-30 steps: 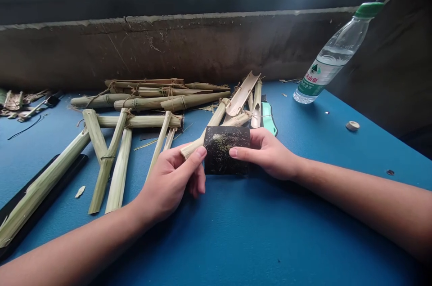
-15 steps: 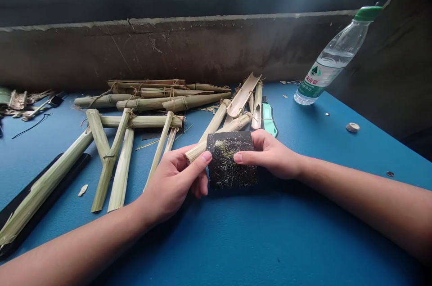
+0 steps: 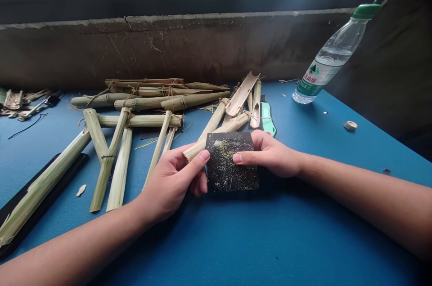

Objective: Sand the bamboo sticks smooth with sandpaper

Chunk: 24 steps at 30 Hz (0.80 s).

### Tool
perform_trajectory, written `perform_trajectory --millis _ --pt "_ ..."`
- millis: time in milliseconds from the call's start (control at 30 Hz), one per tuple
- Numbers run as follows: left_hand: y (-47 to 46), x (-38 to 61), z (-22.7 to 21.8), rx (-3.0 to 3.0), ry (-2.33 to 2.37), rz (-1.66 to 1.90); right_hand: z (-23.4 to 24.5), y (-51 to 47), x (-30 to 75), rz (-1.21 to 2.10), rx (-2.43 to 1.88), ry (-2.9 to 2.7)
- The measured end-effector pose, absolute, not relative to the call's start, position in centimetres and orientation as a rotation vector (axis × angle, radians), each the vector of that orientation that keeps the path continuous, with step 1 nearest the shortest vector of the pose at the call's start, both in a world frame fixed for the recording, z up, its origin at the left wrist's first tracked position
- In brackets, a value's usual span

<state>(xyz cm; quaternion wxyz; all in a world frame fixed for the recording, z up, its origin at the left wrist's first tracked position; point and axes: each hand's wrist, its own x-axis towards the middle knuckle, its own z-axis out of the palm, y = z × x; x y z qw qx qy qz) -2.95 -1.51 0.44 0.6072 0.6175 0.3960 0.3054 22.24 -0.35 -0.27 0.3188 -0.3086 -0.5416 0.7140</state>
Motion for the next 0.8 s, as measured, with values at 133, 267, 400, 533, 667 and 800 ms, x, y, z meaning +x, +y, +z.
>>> perform_trajectory --millis 133,267,400,533,667,800 --pt "-1.5 -2.9 0.6 1.460 0.925 0.700 -0.2 -0.4 22.1 1.846 -0.838 -1.438" --pt "-1.5 -2.8 0.6 1.462 0.929 0.700 -0.3 -0.5 22.0 1.794 -0.851 -1.468" --pt "-1.5 -2.9 0.7 1.493 0.911 0.695 -0.5 -0.5 22.0 1.699 -0.820 -1.528" --pt "-1.7 -2.9 0.7 1.508 0.935 0.703 -0.7 -0.6 21.8 1.644 -0.822 -1.564" --pt "-1.6 -2.8 0.6 1.506 0.942 0.705 -0.9 -1.1 21.4 1.542 -0.814 -1.526" --pt "-1.5 -2.8 0.7 1.520 0.948 0.701 -1.4 -1.6 20.9 0.996 -0.947 -1.361"
